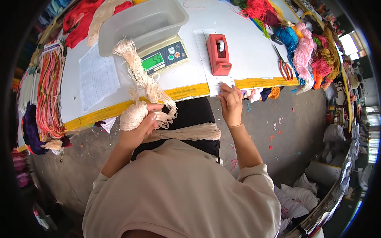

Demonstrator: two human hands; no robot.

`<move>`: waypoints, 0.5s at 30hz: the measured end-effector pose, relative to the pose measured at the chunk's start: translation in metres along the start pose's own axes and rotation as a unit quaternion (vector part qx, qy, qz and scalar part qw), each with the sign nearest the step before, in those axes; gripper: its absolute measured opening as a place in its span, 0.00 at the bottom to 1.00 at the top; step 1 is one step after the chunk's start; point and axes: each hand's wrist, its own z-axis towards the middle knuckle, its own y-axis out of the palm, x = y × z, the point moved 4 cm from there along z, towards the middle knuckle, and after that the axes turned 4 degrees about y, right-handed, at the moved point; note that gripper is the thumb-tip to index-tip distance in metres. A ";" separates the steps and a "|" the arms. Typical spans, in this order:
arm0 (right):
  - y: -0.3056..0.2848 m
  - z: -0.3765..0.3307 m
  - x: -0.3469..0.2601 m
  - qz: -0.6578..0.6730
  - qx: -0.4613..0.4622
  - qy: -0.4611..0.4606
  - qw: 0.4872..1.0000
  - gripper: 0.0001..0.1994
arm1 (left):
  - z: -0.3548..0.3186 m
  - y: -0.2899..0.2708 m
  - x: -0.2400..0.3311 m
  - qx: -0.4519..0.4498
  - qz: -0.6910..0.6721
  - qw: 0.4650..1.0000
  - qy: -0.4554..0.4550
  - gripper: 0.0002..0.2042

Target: Weighing bundles of yarn and attaching identification labels.

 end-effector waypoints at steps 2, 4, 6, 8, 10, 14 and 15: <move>0.000 0.004 0.004 -0.001 -0.023 0.057 0.998 0.12 | 0.000 0.000 -0.002 0.002 -0.010 1.000 -0.027 0.13; -0.003 0.010 0.010 0.010 -0.031 0.103 0.994 0.12 | 0.000 -0.002 0.000 0.012 -0.007 1.000 -0.012 0.13; -0.001 0.017 0.014 0.058 -0.113 0.108 0.986 0.14 | -0.001 -0.001 0.001 0.009 -0.008 1.000 0.008 0.13; -0.003 0.022 0.013 0.057 -0.119 0.084 0.988 0.15 | -0.002 -0.001 0.000 0.009 -0.010 1.000 0.014 0.13; -0.005 0.024 0.011 0.060 -0.118 0.063 0.989 0.16 | -0.004 -0.001 -0.003 0.006 -0.006 1.000 -0.003 0.13; -0.003 0.022 0.012 0.055 -0.108 0.083 0.989 0.15 | -0.006 -0.001 -0.004 0.013 -0.003 1.000 -0.002 0.12; -0.003 0.022 0.013 0.052 -0.099 0.086 0.990 0.14 | -0.006 -0.001 -0.003 0.013 0.000 1.000 0.006 0.12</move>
